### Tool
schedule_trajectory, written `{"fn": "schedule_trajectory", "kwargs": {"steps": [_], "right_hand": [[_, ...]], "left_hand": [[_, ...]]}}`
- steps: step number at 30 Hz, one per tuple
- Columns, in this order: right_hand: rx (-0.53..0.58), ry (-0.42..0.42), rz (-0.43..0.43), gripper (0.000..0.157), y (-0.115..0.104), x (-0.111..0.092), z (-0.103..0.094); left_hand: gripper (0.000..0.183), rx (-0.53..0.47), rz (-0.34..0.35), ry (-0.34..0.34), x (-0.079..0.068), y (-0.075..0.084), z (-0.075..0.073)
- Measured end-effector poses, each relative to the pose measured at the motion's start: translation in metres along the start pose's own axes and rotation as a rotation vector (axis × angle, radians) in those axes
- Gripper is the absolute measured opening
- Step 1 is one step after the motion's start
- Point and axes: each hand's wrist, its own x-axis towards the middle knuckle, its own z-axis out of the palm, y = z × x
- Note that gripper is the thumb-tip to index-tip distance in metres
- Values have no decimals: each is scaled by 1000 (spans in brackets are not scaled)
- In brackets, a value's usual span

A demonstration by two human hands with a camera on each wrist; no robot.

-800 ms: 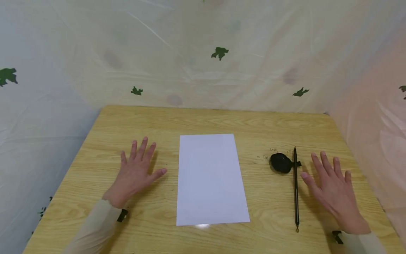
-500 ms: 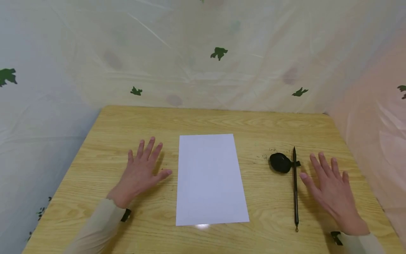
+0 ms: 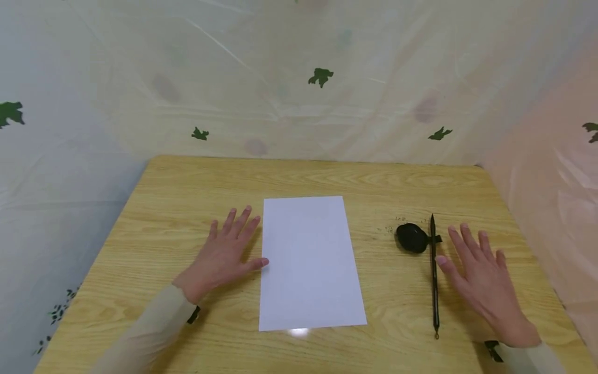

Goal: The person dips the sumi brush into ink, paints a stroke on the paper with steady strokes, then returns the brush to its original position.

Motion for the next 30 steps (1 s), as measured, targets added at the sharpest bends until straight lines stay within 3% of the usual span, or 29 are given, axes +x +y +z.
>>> {"fn": "schedule_trajectory", "kwargs": {"steps": [9,19,30], "right_hand": [[-24,-9,-36,72,-5,-4,-1],[-48,-28,-91,73,0,-12,-2],[-89,-47,-155,75,9,-17,-1]], "left_hand": [[94,22,63,-42,6,7,5],[96,15,82,-175,9,9,11],[97,49,108,-205,16,10,14]]}}
